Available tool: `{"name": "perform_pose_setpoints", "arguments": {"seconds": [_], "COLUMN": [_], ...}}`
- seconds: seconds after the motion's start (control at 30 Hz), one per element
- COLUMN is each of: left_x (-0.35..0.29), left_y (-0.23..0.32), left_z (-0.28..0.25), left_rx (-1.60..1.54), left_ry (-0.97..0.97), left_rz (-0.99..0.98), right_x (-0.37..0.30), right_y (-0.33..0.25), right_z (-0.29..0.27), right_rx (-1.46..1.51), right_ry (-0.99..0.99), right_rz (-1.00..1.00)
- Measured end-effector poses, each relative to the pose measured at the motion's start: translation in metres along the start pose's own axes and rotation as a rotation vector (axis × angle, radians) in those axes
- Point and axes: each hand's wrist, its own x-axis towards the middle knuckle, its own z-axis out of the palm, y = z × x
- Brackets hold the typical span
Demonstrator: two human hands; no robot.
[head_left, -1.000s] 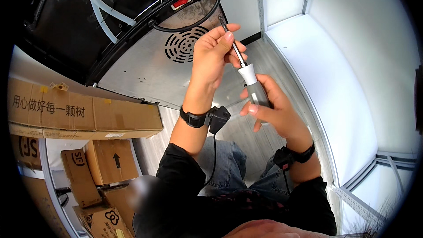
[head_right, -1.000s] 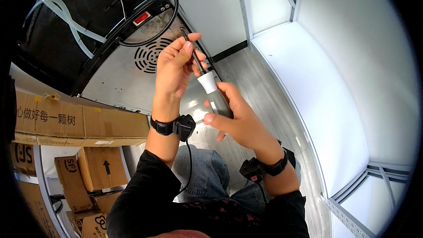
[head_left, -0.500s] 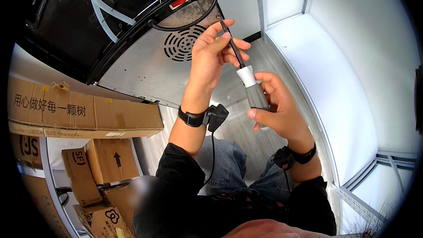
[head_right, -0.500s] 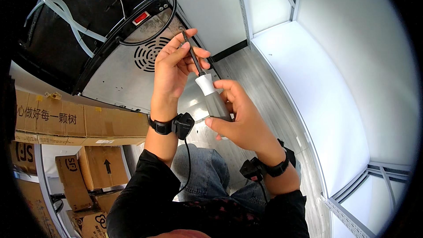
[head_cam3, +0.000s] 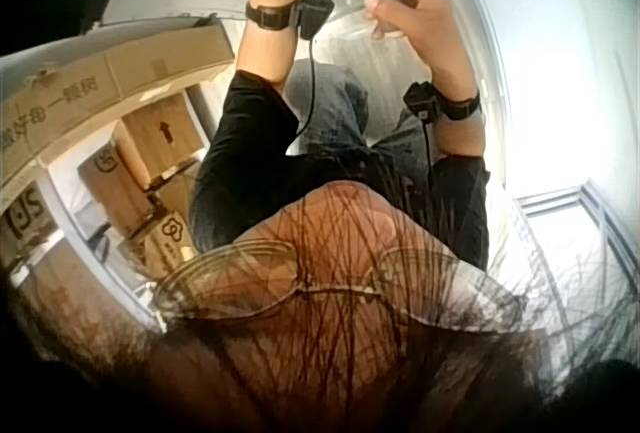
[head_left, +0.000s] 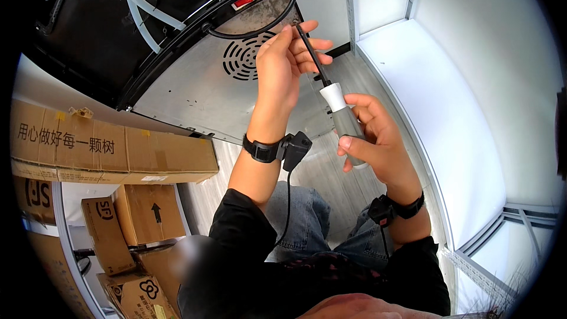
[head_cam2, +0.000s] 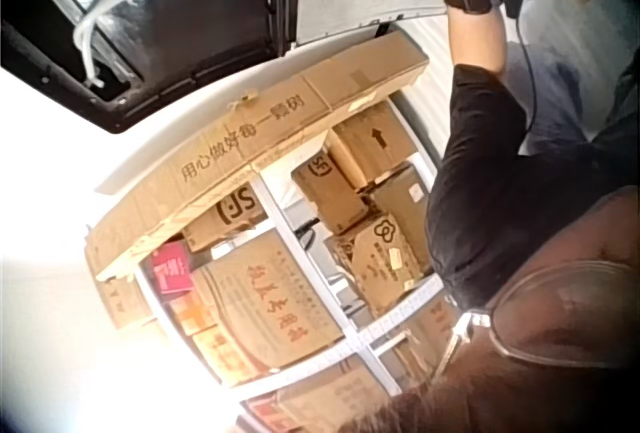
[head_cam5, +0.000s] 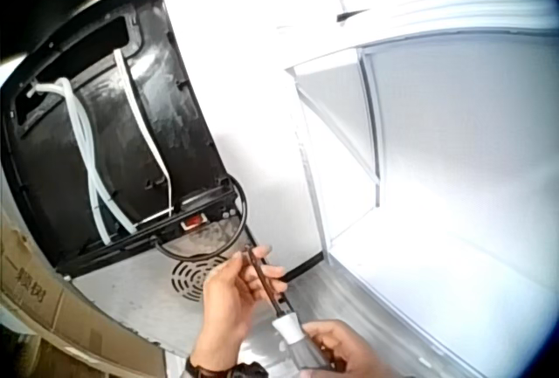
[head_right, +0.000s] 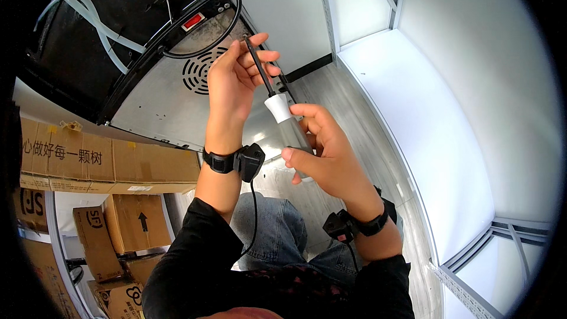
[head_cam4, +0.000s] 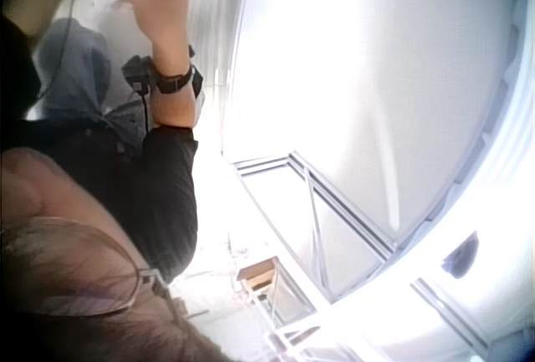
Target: The person uses a manual screwdriver to tighten screws on the back panel of a large appliance. They systematically move from one screw to the next, securing the panel in place.
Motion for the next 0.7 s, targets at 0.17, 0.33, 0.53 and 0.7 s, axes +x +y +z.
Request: {"name": "perform_pose_setpoints", "arguments": {"seconds": [0.17,0.33,0.53,0.7], "left_x": [0.003,0.003,0.005,0.006], "left_y": [0.0,0.0,-0.004,-0.004], "left_z": [0.002,0.015,0.015,0.015], "left_rx": [0.018,0.043,0.014,0.013], "left_ry": [0.063,0.176,0.213,0.221], "left_rz": [-0.022,-0.026,-0.015,-0.018], "right_x": [-0.001,-0.002,-0.002,-0.003], "right_y": [0.0,0.001,-0.003,-0.002], "right_z": [0.002,0.001,0.002,0.001], "right_rx": [0.024,0.035,0.035,0.036], "right_ry": [0.005,0.021,0.017,0.012], "right_rz": [-0.003,-0.006,-0.003,-0.006]}}
